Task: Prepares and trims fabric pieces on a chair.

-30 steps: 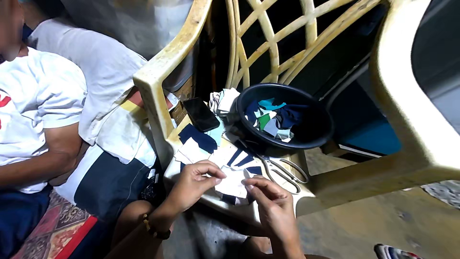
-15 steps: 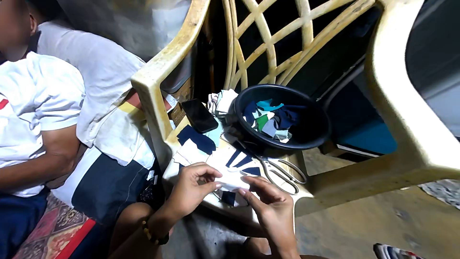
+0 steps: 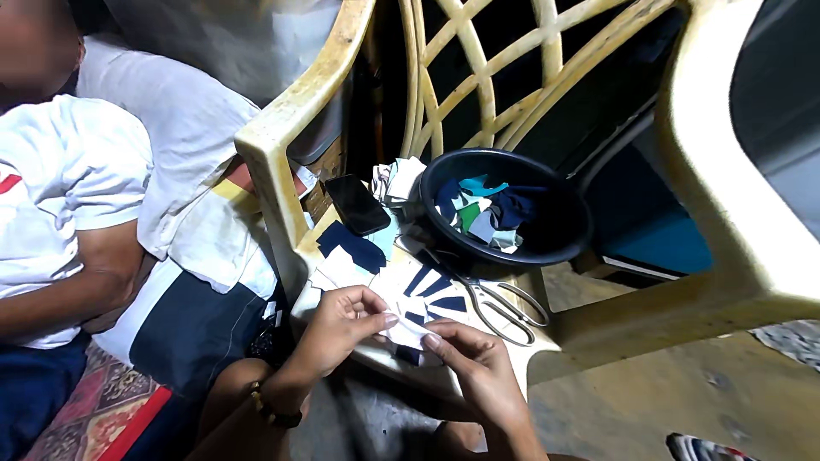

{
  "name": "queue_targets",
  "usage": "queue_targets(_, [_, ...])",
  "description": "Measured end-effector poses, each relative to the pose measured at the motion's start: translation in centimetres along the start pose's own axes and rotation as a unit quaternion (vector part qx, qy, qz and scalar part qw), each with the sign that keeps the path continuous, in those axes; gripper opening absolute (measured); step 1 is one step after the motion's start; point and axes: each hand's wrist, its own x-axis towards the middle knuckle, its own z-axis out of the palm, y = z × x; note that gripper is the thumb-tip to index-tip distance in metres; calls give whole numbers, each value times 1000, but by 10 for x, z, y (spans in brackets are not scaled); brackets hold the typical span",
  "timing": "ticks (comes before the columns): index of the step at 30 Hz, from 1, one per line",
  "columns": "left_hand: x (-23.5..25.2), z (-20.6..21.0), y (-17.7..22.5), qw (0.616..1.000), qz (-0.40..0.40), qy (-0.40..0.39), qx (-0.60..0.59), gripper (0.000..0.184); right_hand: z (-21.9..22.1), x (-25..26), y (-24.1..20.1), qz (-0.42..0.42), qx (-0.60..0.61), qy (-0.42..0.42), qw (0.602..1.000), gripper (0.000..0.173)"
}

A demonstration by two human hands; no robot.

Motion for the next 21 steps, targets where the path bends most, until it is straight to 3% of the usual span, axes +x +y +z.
queue_targets(5, [0,2,1,999,1,5,43,15,0,1,3,-28,15,-57,998,22])
queue_targets(8, [0,2,0,999,-3,-13,51,21,0,0,5,-45,23,-92,994,10])
queue_targets(21, [0,-4,-1,997,-15,-32,66,14,3,-1,6,-87,-40,-44,994,12])
